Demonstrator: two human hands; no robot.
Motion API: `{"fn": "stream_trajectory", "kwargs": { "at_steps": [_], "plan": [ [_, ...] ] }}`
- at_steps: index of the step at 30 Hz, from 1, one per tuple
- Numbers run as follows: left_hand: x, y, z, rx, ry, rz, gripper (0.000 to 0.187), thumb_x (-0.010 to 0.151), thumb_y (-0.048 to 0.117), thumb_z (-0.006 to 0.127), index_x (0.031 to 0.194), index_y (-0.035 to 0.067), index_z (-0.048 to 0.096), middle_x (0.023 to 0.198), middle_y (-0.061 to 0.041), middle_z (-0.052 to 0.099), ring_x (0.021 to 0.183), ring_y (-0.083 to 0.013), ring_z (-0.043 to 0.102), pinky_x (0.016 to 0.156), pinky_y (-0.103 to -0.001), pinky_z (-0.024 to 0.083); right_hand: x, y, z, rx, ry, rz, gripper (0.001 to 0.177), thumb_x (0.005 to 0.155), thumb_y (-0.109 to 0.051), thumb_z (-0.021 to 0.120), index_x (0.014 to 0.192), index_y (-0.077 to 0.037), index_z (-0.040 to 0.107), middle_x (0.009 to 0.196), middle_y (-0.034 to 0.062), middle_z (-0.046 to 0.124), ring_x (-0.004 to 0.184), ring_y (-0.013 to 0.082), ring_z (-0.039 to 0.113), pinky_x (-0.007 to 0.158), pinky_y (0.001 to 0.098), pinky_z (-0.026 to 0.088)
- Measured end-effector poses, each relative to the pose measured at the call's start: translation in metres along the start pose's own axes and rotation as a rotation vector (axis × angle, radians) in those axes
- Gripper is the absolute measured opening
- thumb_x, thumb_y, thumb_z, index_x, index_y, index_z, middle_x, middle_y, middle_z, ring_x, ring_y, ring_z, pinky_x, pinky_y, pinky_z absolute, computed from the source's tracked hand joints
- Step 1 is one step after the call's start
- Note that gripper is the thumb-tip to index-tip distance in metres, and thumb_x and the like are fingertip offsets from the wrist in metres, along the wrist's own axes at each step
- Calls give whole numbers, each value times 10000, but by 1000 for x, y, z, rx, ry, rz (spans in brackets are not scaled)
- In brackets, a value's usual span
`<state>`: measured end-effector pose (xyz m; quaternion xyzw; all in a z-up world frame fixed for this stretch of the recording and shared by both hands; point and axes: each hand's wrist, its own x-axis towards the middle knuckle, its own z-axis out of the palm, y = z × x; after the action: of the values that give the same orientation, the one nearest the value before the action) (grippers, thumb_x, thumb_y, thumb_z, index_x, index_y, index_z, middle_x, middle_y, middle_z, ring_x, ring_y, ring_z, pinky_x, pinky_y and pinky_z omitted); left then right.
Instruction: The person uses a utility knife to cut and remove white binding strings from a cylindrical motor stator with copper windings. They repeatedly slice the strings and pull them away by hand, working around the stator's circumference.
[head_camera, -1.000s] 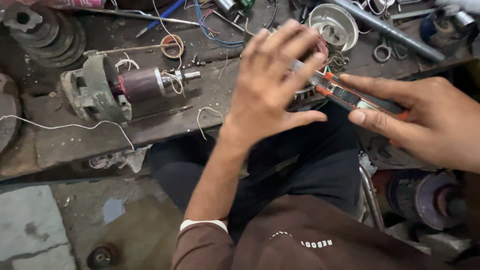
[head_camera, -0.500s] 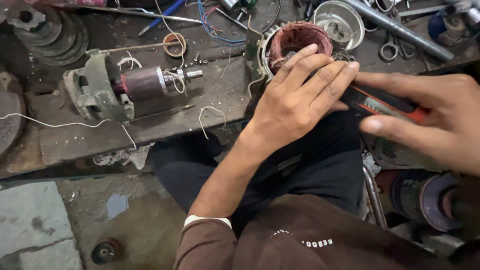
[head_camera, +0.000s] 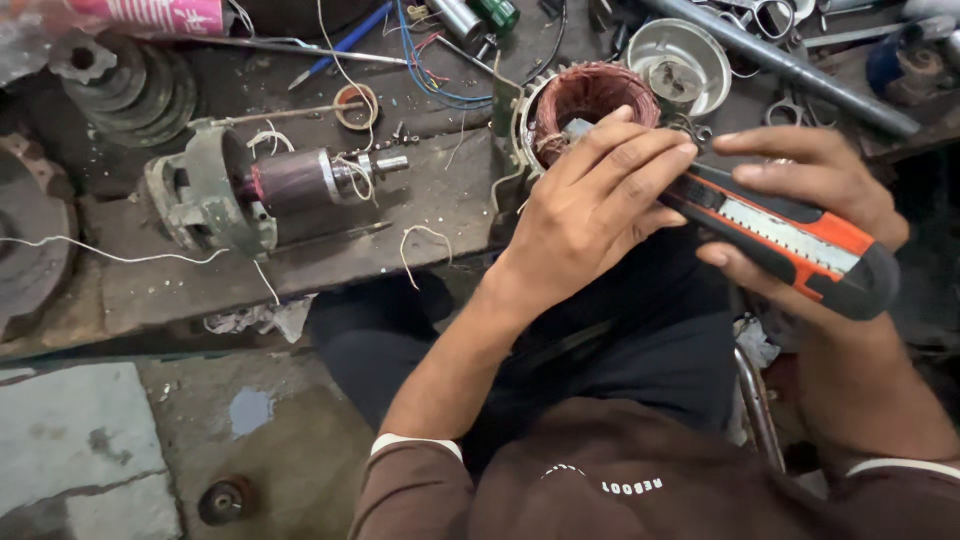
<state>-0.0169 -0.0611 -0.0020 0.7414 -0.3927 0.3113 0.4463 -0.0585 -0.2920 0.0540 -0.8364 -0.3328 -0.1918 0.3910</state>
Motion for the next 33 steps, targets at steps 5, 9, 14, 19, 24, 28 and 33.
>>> {"fn": "stream_trajectory", "kwargs": {
  "at_steps": [5, 9, 14, 19, 24, 28, 33],
  "plan": [
    [3, -4, -32, 25, -45, -98, 708, 889, 432, 854, 1418, 67, 557, 1370, -101, 595, 1337, -310, 544, 1214, -473, 465, -17, -17, 9, 6, 17, 31, 482, 907, -176, 819, 1252, -24, 519, 1283, 287, 670, 1127, 334, 723, 930, 358, 607],
    [3, 4, -53, 109, -149, -252, 839, 879, 499, 872, 1492, 89, 471, 1514, -120, 460, 1467, -337, 413, 1246, -472, 396, -13, -32, 11, -38, 8, -19, 503, 899, -230, 813, 1229, -45, 482, 1227, 290, 692, 1049, 328, 761, 804, 324, 632],
    [-5, -11, -63, 287, -219, -376, 978, 846, 521, 882, 1590, 106, 400, 1639, -170, 364, 1553, -402, 317, 1272, -532, 339, -3, -32, 7, -108, -65, -152, 492, 858, -155, 826, 1168, 1, 477, 1143, 324, 670, 1075, 418, 729, 871, 471, 649],
    [-13, -42, -50, 142, -220, -426, 980, 831, 495, 889, 1577, 79, 408, 1655, -199, 316, 1565, -443, 253, 1286, -540, 295, 7, -41, 9, -120, -142, -48, 490, 851, -138, 831, 1201, -41, 502, 1241, 237, 672, 1200, 381, 695, 974, 454, 627],
    [-23, -49, -50, 43, -228, -369, 895, 854, 438, 870, 1555, 83, 442, 1647, -156, 382, 1592, -437, 235, 1324, -516, 292, 19, -47, 1, -162, -247, -57, 537, 811, -162, 838, 1188, -28, 480, 1239, 231, 669, 1185, 404, 691, 941, 463, 572],
    [-19, -45, -50, 65, -247, -379, 859, 876, 427, 861, 1544, 75, 454, 1599, -142, 490, 1596, -432, 258, 1336, -512, 288, 23, -36, 13, -179, -192, -135, 518, 803, -98, 857, 1170, -18, 501, 1215, 257, 666, 1137, 404, 702, 901, 463, 616],
    [-18, -45, -53, 46, -230, -380, 844, 871, 421, 861, 1536, 79, 470, 1586, -140, 510, 1584, -439, 274, 1323, -507, 299, 28, -60, 5, -221, -270, -56, 470, 816, -108, 844, 1137, -6, 516, 1215, 250, 688, 1134, 408, 716, 905, 453, 613]
  ]
}}
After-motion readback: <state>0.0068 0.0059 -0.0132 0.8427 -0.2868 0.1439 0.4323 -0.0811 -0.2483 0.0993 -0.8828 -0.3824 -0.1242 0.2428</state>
